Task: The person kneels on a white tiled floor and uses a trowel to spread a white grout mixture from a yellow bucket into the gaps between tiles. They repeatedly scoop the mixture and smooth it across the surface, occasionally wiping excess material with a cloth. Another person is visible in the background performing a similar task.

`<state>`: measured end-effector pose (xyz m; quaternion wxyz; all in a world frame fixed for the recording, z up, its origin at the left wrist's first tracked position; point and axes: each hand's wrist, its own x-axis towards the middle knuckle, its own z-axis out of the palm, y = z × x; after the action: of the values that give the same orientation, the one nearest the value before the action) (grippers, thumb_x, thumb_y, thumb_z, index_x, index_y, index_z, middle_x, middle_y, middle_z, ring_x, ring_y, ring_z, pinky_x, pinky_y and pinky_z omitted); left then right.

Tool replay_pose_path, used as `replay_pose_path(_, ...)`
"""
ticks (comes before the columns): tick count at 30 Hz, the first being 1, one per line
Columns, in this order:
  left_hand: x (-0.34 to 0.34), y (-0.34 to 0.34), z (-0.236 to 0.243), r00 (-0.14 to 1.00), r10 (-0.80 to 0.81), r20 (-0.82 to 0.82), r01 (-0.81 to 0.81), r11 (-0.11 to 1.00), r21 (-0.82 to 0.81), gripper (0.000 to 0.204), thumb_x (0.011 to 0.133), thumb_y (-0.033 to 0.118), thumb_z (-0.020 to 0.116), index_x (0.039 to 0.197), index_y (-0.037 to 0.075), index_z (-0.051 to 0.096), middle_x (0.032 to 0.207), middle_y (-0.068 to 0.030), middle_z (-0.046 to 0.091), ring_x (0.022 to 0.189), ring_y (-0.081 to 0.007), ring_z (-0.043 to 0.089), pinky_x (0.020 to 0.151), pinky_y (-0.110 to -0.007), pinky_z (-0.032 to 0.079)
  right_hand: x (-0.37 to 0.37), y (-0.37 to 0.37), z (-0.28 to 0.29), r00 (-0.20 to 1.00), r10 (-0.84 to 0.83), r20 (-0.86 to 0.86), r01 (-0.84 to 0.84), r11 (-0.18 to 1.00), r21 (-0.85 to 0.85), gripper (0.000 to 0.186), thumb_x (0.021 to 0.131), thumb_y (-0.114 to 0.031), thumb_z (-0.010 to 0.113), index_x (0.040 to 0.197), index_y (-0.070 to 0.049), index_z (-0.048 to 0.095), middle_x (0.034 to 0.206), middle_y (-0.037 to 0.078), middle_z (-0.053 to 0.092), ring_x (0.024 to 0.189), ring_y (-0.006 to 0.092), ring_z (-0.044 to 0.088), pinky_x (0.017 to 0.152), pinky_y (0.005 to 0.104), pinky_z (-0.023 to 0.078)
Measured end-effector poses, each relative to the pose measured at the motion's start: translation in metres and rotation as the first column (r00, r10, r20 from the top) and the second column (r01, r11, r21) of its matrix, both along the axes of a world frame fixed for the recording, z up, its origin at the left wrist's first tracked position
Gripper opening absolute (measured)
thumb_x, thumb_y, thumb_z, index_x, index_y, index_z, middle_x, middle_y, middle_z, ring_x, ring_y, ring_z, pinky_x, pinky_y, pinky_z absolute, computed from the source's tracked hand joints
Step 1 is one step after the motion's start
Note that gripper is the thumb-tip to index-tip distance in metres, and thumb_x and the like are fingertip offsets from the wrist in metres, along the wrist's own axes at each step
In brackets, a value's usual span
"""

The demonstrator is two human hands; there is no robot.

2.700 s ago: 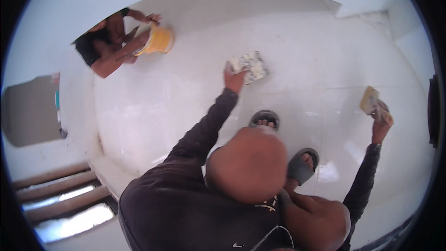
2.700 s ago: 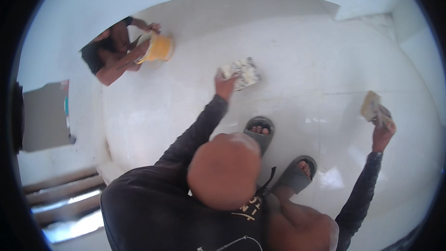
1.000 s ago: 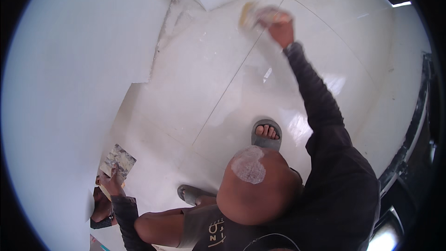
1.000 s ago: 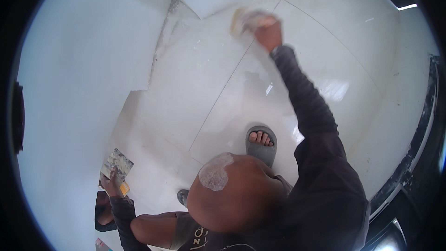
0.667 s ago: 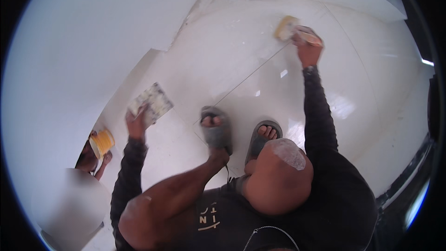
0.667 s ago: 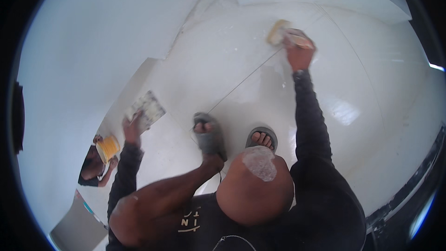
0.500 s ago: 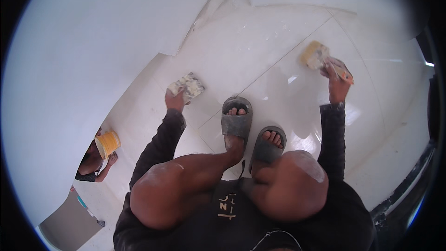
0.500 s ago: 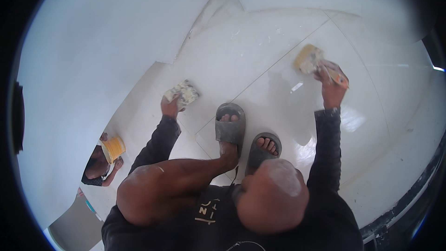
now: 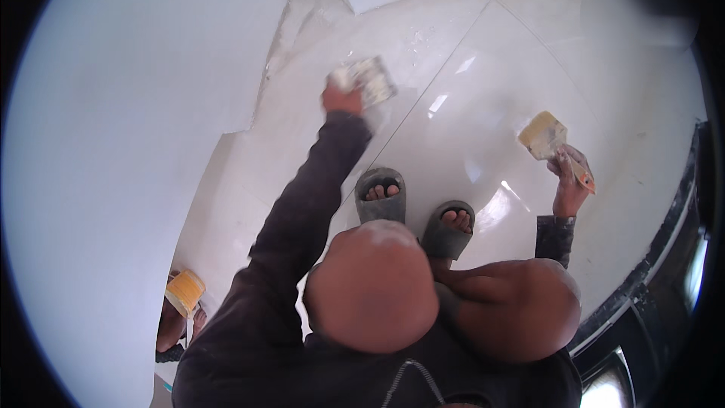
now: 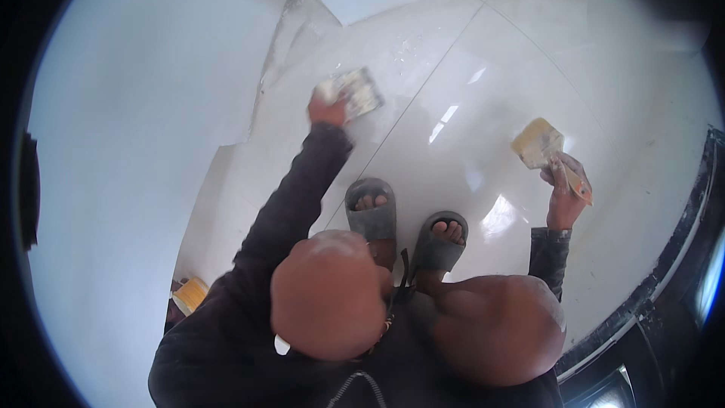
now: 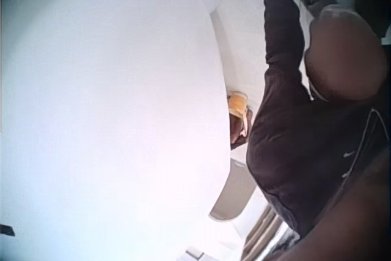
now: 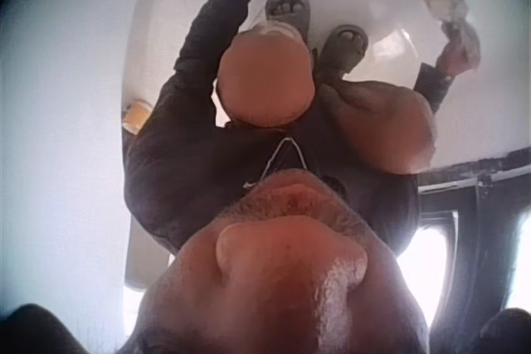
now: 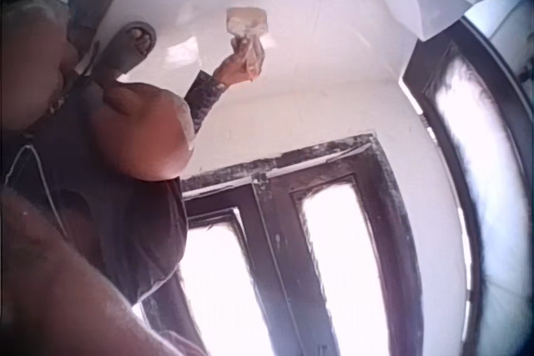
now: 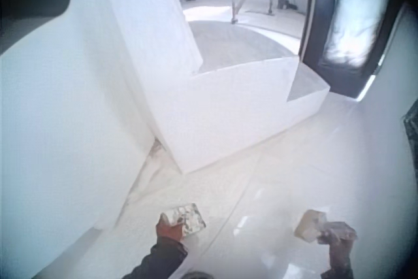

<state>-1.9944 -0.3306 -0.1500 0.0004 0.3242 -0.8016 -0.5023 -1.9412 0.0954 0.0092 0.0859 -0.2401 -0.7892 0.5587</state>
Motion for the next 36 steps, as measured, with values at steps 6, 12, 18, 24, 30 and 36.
replay_pose_path(6, -0.051, 0.029, -0.009, 0.999, 0.034, 0.038, -0.029, 0.992, -0.123, 0.047, 0.073, 0.027, 0.074, 0.108, 0.003, 0.054, 0.097, -0.0189, 0.066, 0.092, -0.0355, 0.064, 0.079, -0.043, 0.052, 0.002, -0.002, 0.036, 0.995, 0.065, 0.077, -0.069, 0.996, 0.059, 0.024, 0.086, -0.014, 0.065, 0.099, 0.006, 0.062, 0.086, 0.012, 0.065, 0.07, 0.0174, 0.065, 0.063, 0.0281, 0.057)
replay_pose_path(12, -0.118, 0.172, 0.021, 0.975, -0.183, 0.13, 0.21, 0.945, -0.25, 0.053, 0.074, 0.034, 0.072, 0.11, 0.0, 0.055, 0.095, -0.0216, 0.065, 0.091, -0.0371, 0.063, 0.081, -0.043, 0.05, -0.023, -0.005, 0.028, 0.977, 0.204, 0.056, -0.205, 0.979, 0.012, 0.023, 0.086, -0.013, 0.065, 0.098, 0.006, 0.062, 0.089, 0.013, 0.064, 0.071, 0.0184, 0.066, 0.063, 0.0285, 0.057)
replay_pose_path(18, 0.043, 0.022, 0.036, 0.969, 0.126, -0.212, -0.084, 0.976, 0.199, 0.025, 0.079, 0.015, 0.07, 0.098, 0.0, 0.062, 0.091, -0.0111, 0.069, 0.074, -0.0216, 0.068, 0.066, -0.032, 0.055, -0.018, 0.025, 0.01, 0.97, 0.24, 0.04, -0.238, 0.97, -0.05, 0.024, 0.086, -0.014, 0.064, 0.098, 0.007, 0.062, 0.087, 0.014, 0.064, 0.069, 0.0188, 0.065, 0.061, 0.0289, 0.057)
replay_pose_path(24, 0.053, -0.016, -0.011, 0.976, 0.186, -0.116, -0.208, 0.954, -0.214, 0.045, 0.07, 0.026, 0.078, 0.104, 0.002, 0.061, 0.097, -0.012, 0.068, 0.092, -0.0266, 0.066, 0.081, -0.038, 0.051, -0.019, 0.021, 0.007, 0.935, 0.356, 0.008, -0.347, 0.916, -0.204, 0.023, 0.086, -0.013, 0.065, 0.097, 0.007, 0.062, 0.087, 0.014, 0.064, 0.069, 0.0187, 0.065, 0.061, 0.0284, 0.057)
replay_pose_path(30, -0.085, 0.151, 0.048, 0.999, -0.035, 0.038, 0.046, 0.936, -0.349, 0.05, 0.068, 0.037, 0.075, 0.106, 0.007, 0.059, 0.099, -0.0201, 0.065, 0.097, -0.0371, 0.062, 0.086, -0.043, 0.049, -0.024, 0.033, -0.012, 0.843, 0.533, -0.072, -0.532, 0.806, -0.259, 0.018, 0.085, -0.011, 0.065, 0.095, 0.005, 0.064, 0.089, 0.012, 0.065, 0.072, 0.0168, 0.066, 0.061, 0.027, 0.056)
replay_pose_path(36, 0.008, 0.115, 0.124, 0.949, 0.043, -0.313, -0.084, 0.989, -0.119, 0.032, 0.076, 0.021, 0.074, 0.098, 0.001, 0.062, 0.088, -0.0108, 0.069, 0.076, -0.0214, 0.067, 0.071, -0.033, 0.053, -0.001, -0.065, -0.081, 0.315, 0.894, -0.319, -0.909, 0.38, 0.169, 0.02, 0.073, -0.015, 0.07, 0.092, -0.009, 0.068, 0.092, 0.009, 0.068, 0.086, 0.0254, 0.066, 0.076, 0.0365, 0.051)
